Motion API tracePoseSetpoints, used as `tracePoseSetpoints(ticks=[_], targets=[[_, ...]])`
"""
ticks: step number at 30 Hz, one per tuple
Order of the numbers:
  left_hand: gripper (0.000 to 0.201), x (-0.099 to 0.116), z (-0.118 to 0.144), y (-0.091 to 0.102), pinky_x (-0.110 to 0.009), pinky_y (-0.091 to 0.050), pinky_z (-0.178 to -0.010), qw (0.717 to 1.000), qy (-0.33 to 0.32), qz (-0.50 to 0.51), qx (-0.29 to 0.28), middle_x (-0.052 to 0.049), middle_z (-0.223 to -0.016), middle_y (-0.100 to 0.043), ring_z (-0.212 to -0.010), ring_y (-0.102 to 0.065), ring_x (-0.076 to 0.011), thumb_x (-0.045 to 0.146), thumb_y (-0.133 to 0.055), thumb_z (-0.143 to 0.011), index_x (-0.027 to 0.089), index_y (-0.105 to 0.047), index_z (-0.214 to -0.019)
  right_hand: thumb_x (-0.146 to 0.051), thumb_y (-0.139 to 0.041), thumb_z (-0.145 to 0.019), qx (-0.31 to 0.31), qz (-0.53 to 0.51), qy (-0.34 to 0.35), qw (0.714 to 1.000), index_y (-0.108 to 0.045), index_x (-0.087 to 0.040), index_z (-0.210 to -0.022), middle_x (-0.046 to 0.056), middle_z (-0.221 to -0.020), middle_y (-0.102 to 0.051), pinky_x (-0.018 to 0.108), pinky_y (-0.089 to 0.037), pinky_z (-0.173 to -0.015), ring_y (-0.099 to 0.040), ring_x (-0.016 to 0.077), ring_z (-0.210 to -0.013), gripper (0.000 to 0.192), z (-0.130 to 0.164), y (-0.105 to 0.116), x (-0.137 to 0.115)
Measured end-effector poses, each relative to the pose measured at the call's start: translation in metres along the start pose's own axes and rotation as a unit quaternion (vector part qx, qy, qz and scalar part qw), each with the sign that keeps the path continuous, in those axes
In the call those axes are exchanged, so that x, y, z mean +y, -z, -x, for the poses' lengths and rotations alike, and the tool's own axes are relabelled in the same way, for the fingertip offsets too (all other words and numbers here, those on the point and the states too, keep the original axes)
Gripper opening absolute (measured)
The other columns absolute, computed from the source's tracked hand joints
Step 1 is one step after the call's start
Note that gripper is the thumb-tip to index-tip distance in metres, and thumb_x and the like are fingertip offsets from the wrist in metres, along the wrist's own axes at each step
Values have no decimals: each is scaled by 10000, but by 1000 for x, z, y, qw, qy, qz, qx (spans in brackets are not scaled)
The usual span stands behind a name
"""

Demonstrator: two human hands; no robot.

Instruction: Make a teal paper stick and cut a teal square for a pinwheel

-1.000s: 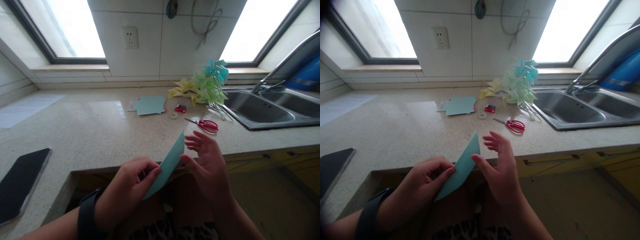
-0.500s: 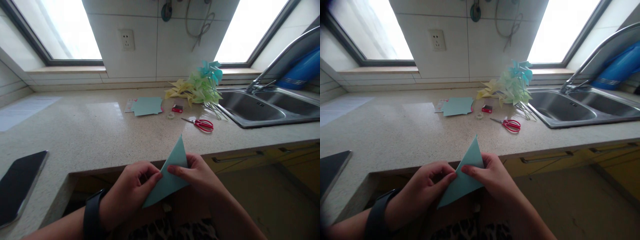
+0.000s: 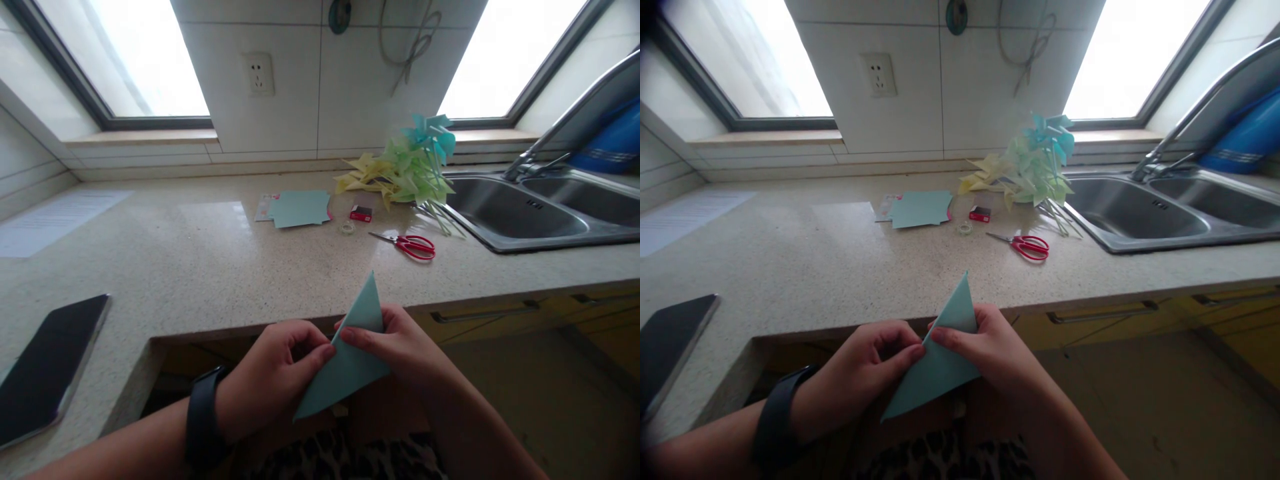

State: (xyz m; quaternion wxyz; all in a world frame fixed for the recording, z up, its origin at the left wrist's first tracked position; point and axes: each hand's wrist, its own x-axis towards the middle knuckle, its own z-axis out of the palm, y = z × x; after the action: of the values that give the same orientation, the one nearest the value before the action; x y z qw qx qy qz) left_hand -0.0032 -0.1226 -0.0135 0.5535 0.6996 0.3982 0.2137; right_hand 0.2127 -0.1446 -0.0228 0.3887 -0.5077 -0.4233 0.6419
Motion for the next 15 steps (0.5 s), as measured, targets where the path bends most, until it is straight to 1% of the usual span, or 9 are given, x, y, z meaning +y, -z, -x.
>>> tracePoseSetpoints(ticks=[3,6,9,11,13,14,15], targets=[[274,1,-1,0,-262,-445,-628,1000,12,21,-1,-32,-790,-677,-720,-572,-159,406,-622,-925,155,-682,-831,-477,-871,-691,10,1,-5,1000,-781,-177,-831,63,-723,-730,248,-457,-556,-620,148,-605,343,0,0,1],[287,4,-2,1,-261,-430,-620,999,23,38,-5,-25,-772,-660,-702,-550,-153,418,-630,-916,152,-676,-819,-507,-874,-670,35,-16,-11,999,-774,-169,-820,73,-718,-722,253,-445,-532,-607,152,-583,384,0,0,2],[296,5,-2,1,-265,-421,-627,998,24,55,-12,-21,-764,-643,-698,-530,-150,425,-632,-912,149,-671,-811,-582,-843,-650,54,-99,-33,993,-766,-155,-817,96,-748,-735,290,-488,-575,-634,183,-608,465,1,0,-1],[293,6,-2,1,-266,-409,-627,997,25,72,-17,-14,-759,-626,-690,-510,-145,425,-637,-907,150,-665,-811,-679,-740,-693,30,-172,-52,983,-763,-142,-837,110,-750,-739,333,-520,-622,-665,220,-644,556,1,0,-3],[296,6,-2,1,-262,-392,-625,995,25,94,-25,-4,-750,-601,-680,-486,-138,433,-645,-900,151,-656,-810,-745,-615,-752,-8,-217,-59,974,-762,-130,-874,114,-740,-735,367,-533,-657,-690,255,-686,644,0,0,-5],[301,6,-2,1,-261,-382,-624,993,25,107,-31,1,-747,-588,-677,-472,-135,440,-648,-900,152,-652,-813,-744,-595,-769,-19,-222,-59,973,-762,-129,-891,110,-731,-733,371,-534,-664,-695,261,-696,649,0,0,-4],[311,5,-2,1,-259,-370,-621,992,25,119,-35,7,-740,-573,-673,-457,-133,452,-650,-898,153,-648,-812,-716,-620,-773,-19,-215,-55,975,-763,-136,-902,99,-723,-731,365,-532,-666,-695,255,-695,611,-1,-1,-2]])
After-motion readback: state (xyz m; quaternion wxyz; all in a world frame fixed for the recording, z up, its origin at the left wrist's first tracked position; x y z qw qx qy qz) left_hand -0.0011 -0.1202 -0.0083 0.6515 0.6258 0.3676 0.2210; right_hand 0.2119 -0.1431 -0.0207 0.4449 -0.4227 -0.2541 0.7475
